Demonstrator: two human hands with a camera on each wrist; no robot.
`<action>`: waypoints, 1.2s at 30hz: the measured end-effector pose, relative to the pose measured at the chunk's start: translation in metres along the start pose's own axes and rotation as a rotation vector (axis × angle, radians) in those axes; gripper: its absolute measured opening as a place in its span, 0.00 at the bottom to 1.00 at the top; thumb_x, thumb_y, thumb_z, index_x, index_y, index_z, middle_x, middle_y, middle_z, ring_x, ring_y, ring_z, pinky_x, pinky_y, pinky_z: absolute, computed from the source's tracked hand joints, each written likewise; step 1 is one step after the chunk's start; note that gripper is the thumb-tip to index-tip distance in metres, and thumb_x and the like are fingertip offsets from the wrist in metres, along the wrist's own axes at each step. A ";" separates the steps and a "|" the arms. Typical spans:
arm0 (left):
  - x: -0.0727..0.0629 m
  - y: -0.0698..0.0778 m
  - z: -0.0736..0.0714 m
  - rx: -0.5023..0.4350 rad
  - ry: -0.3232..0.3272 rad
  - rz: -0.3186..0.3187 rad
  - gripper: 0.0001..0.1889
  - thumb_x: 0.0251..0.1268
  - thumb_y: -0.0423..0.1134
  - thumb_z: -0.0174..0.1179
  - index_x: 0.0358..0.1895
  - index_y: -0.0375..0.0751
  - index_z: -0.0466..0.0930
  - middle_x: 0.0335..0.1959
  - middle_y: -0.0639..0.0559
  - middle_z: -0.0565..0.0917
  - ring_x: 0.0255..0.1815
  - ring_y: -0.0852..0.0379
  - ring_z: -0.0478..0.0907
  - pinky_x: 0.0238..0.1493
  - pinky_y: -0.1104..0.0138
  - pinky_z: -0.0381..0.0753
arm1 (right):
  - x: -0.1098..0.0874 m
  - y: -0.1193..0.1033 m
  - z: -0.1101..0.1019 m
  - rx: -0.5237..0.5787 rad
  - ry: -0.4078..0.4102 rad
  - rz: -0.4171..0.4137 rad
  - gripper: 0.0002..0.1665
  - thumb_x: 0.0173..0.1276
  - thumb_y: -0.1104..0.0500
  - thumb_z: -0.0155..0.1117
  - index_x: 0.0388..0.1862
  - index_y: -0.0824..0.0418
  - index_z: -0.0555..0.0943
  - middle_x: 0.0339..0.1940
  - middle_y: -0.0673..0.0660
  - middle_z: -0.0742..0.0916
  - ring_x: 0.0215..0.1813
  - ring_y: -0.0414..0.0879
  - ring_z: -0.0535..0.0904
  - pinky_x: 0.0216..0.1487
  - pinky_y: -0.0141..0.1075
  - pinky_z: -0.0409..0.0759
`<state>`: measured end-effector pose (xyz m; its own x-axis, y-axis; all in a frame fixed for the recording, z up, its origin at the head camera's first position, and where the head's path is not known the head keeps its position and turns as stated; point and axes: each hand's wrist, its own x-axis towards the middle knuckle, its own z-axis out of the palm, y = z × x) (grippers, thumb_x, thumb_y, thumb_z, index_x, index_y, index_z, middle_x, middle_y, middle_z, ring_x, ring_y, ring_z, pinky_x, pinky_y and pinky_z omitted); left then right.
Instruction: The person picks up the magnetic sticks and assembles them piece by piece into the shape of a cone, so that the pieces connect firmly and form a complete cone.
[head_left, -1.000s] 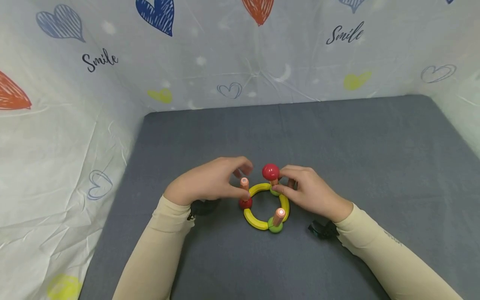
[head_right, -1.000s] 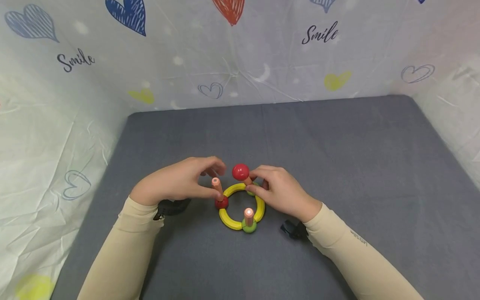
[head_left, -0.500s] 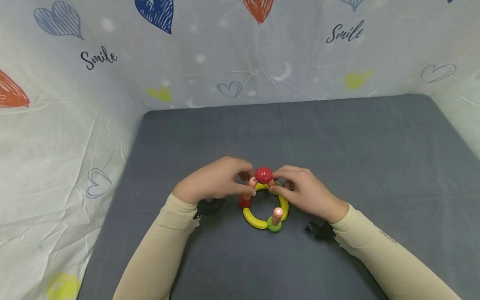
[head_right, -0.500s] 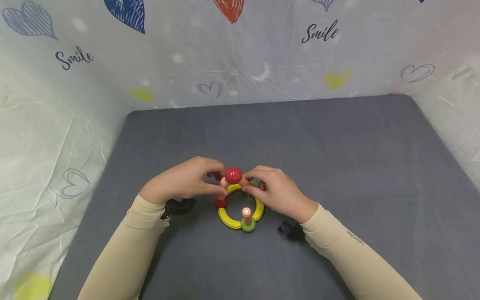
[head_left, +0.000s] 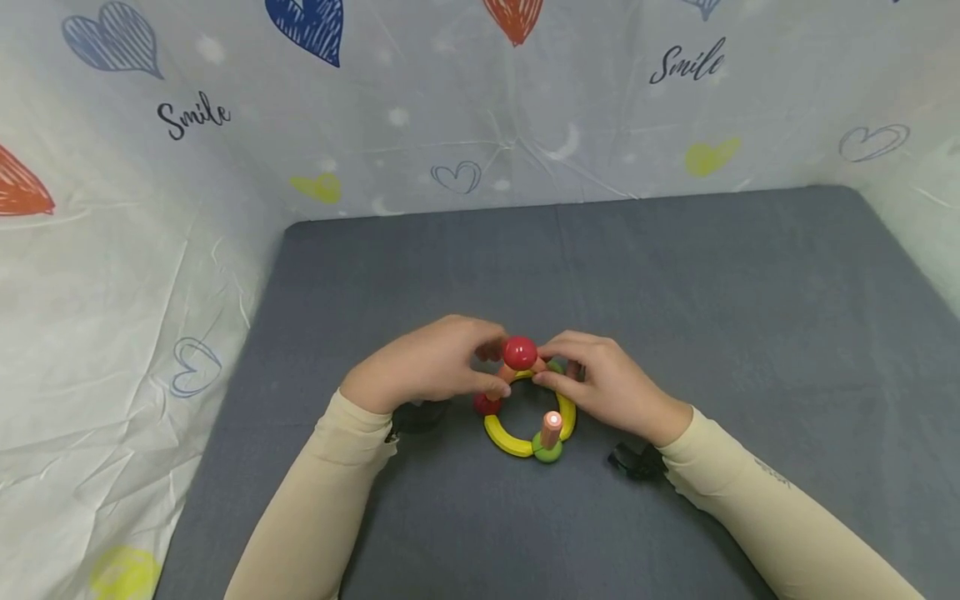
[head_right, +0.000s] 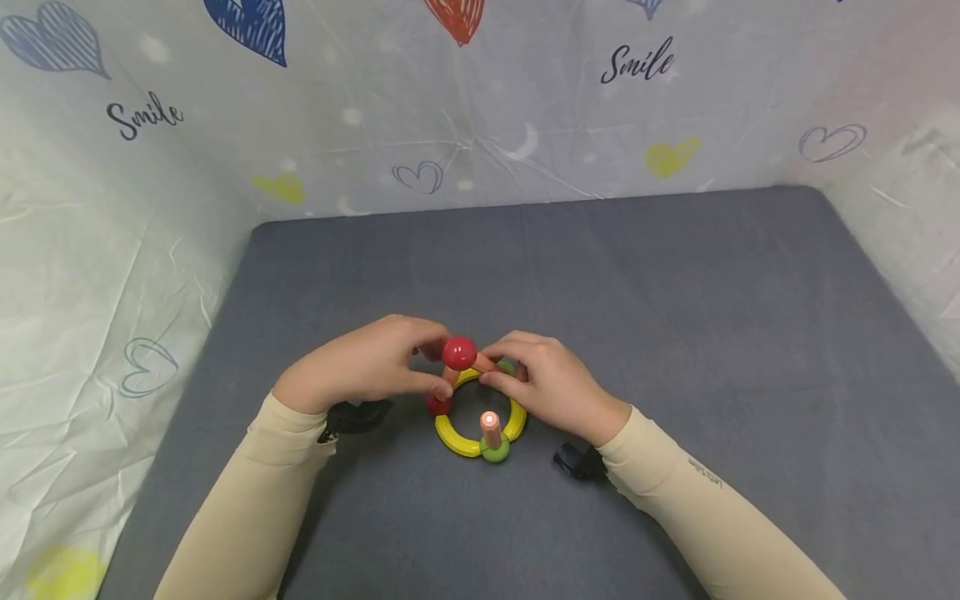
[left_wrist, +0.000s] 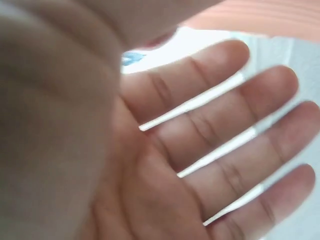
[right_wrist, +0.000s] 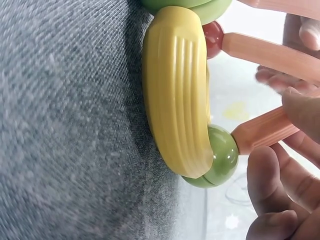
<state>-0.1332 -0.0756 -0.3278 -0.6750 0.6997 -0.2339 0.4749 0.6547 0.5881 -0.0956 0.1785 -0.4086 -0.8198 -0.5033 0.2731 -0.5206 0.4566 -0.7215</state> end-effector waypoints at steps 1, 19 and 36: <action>-0.003 0.002 -0.002 0.019 0.013 -0.011 0.14 0.62 0.46 0.78 0.47 0.53 0.85 0.44 0.62 0.87 0.50 0.56 0.84 0.56 0.58 0.82 | 0.000 0.000 0.000 0.003 0.001 -0.001 0.15 0.68 0.59 0.77 0.52 0.49 0.89 0.44 0.41 0.88 0.31 0.37 0.78 0.35 0.32 0.79; -0.037 0.079 0.036 0.562 0.327 0.571 0.16 0.66 0.32 0.64 0.23 0.53 0.73 0.17 0.64 0.68 0.19 0.67 0.61 0.24 0.72 0.60 | -0.002 0.003 -0.003 0.033 -0.003 -0.008 0.16 0.69 0.59 0.76 0.54 0.47 0.88 0.46 0.40 0.88 0.31 0.37 0.78 0.35 0.32 0.79; -0.036 0.098 0.114 1.005 0.470 0.177 0.03 0.58 0.35 0.67 0.33 0.49 0.87 0.11 0.60 0.67 0.09 0.65 0.60 0.07 0.71 0.57 | -0.002 0.002 -0.003 0.020 0.007 -0.016 0.15 0.67 0.58 0.78 0.52 0.50 0.89 0.45 0.42 0.88 0.32 0.35 0.77 0.36 0.33 0.79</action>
<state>0.0018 -0.0035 -0.3501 -0.5980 0.7676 0.2308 0.6817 0.6385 -0.3573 -0.0958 0.1825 -0.4093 -0.8130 -0.5053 0.2893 -0.5291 0.4336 -0.7294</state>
